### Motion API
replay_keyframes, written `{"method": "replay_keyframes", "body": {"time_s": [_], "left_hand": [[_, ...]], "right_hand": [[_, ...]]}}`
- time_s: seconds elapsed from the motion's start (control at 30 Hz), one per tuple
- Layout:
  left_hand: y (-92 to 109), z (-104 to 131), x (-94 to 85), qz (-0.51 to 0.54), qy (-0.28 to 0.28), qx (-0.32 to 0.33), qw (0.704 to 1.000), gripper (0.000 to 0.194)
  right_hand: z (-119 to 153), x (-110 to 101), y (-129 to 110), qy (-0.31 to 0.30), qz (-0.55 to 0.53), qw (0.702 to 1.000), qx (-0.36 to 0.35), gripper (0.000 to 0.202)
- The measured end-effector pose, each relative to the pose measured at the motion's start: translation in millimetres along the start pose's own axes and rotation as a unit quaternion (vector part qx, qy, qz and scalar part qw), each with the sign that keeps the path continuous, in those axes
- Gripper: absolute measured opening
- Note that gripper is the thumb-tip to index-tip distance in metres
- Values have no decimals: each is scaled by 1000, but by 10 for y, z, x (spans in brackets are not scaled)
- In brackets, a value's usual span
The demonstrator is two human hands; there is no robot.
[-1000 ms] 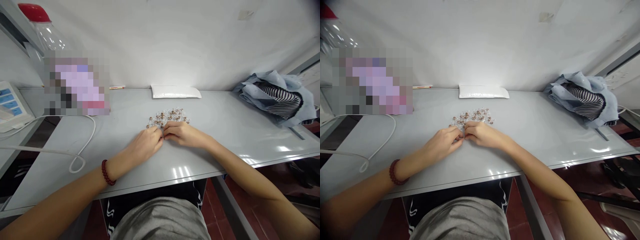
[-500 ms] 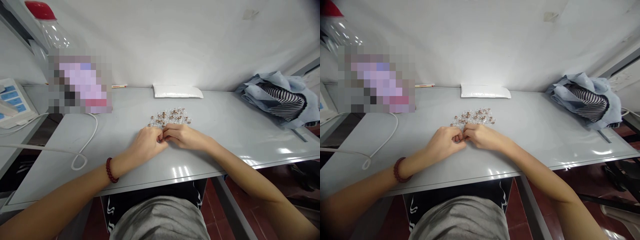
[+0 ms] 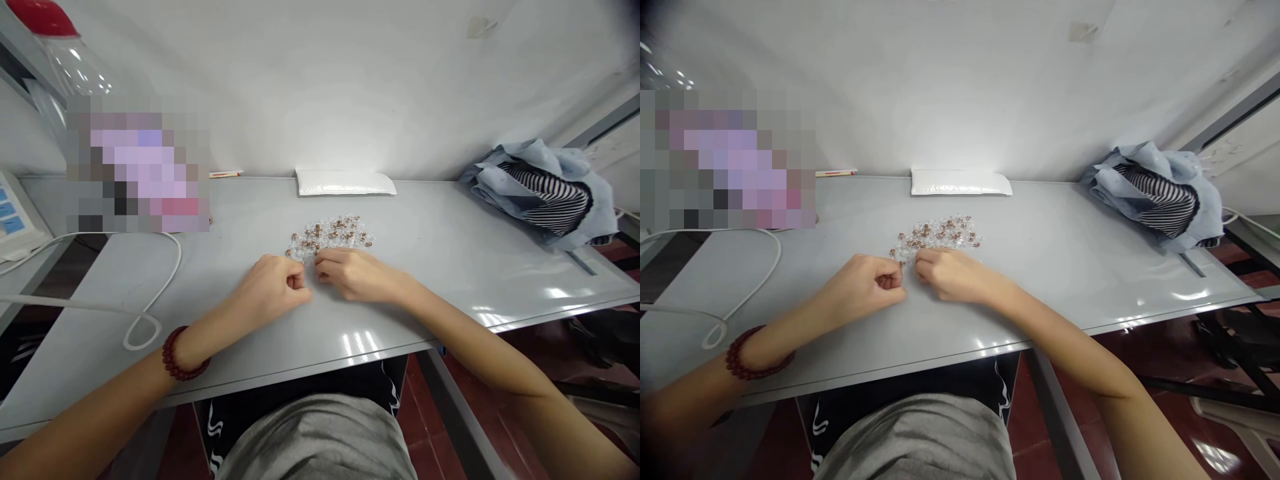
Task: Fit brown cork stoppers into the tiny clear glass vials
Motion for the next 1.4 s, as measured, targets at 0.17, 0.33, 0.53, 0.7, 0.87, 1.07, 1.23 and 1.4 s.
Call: {"method": "replay_keyframes", "body": {"time_s": [0.17,0.33,0.53,0.7,0.87,1.07,1.23,1.4], "left_hand": [[-170,17,-149,-28,-75,-29,996,14],[-128,-2,-146,-23,-56,-3,998,18],[22,-10,-10,-112,-44,34,992,14],[-161,0,-256,-140,-45,-6,989,15],[-72,-38,-244,-149,-20,20,988,21],[63,-65,44,-246,-8,16,969,20],[-17,-18,-65,-223,-33,-16,974,13],[-277,38,-478,-141,-26,-33,989,25]], "right_hand": [[12,-41,51,10,-27,1000,13,26],[-10,-178,81,94,-45,994,26,21],[-74,-117,118,130,-34,991,27,23],[-90,-59,111,107,-42,993,32,26],[-60,-84,104,106,-62,992,25,25],[-48,-82,79,111,-64,992,13,22],[-9,-90,127,114,-72,990,33,21],[-75,-222,87,162,-66,984,34,22]]}}
Point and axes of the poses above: each hand's wrist, its own z-axis away from the middle knuckle, its own x-axis out of the palm, y = z × x, the point moved 9 cm from there along -z, towards the middle knuckle, and after that the axes turned 7 degrees about -y, right-handed, at the moved point
